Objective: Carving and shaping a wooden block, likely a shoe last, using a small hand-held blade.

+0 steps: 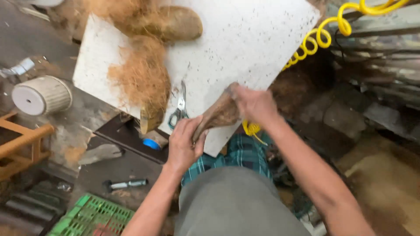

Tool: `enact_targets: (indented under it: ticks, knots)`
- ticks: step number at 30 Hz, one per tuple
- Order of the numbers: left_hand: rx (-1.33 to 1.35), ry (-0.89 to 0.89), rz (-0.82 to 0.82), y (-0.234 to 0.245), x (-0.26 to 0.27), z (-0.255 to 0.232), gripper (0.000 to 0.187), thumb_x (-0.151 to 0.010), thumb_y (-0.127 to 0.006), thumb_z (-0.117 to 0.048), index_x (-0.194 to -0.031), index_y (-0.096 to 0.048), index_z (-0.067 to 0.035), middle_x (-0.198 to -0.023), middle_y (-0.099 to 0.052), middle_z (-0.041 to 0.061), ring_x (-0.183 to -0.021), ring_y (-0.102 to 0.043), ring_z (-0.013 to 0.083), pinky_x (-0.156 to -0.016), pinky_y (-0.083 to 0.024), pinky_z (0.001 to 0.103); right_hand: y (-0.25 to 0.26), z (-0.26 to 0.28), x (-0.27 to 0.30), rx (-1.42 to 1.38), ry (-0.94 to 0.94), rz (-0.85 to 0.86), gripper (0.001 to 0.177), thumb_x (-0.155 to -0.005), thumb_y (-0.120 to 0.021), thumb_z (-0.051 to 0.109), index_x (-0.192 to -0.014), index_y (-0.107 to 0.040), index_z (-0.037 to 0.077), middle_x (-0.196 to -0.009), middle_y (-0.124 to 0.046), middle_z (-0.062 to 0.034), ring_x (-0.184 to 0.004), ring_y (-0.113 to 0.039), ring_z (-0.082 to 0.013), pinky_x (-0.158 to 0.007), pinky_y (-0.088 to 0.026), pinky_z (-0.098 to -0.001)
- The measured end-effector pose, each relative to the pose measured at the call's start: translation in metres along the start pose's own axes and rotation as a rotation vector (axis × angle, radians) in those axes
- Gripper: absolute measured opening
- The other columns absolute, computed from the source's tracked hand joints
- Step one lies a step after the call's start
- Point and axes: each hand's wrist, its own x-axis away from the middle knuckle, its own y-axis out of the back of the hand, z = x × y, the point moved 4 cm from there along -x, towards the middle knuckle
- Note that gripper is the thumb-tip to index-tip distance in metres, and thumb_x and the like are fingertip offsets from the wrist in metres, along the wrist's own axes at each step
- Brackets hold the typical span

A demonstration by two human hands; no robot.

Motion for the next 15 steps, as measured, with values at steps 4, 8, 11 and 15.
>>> enact_targets:
  ticks: [4,8,11,15]
  knots:
    - [-0.065,-0.066,0.021,-0.007,-0.002,0.004,0.037,-0.078,-0.077,-0.011,-0.113,-0.069,-0.004,-0.093,-0.064,0.010,-0.080,-0.064,0.0332,-0.072,-0.054,0.045,-0.017,-0.030,-0.006,0.154,-0.069,-0.045,0.007,-0.092,-0.054,0.034,-0.091,-0.059,0.029,-0.068,-0.063,0.0063,-0.070,-0.070,-0.0211,-0.063,-0.055,-0.0355]
    - [-0.021,-0.056,0.042,0.002,-0.004,-0.005,0.037,-0.079,-0.078,-0.007,-0.114,-0.067,-0.002,-0.092,-0.064,0.011,-0.078,-0.064,0.0338,-0.072,-0.054,0.045,0.003,0.002,-0.003,-0.073,0.037,-0.041,0.005,-0.091,-0.058,0.024,-0.094,-0.062,0.026,-0.068,-0.065,0.0045,-0.068,-0.070,-0.0233,-0.063,-0.056,-0.0343]
    - [-0.026,-0.058,0.028,0.002,-0.011,-0.013,0.034,-0.079,-0.078,-0.006,-0.111,-0.067,0.000,-0.090,-0.063,0.012,-0.078,-0.065,0.0344,-0.072,-0.055,0.045,0.031,0.027,-0.009,-0.016,0.001,-0.138,0.004,-0.090,-0.059,0.023,-0.091,-0.063,0.023,-0.062,-0.062,-0.0020,-0.062,-0.068,-0.0278,-0.059,-0.055,-0.0382]
    - [0.018,0.011,-0.010,0.003,-0.008,-0.004,0.037,-0.078,-0.078,-0.008,-0.113,-0.068,-0.002,-0.089,-0.064,0.011,-0.078,-0.065,0.0356,-0.071,-0.055,0.046,0.036,0.064,0.007,-0.083,-0.007,-0.199,0.009,-0.091,-0.058,0.029,-0.082,-0.059,0.029,-0.059,-0.053,0.0096,-0.056,-0.064,-0.0184,-0.056,-0.053,-0.0283]
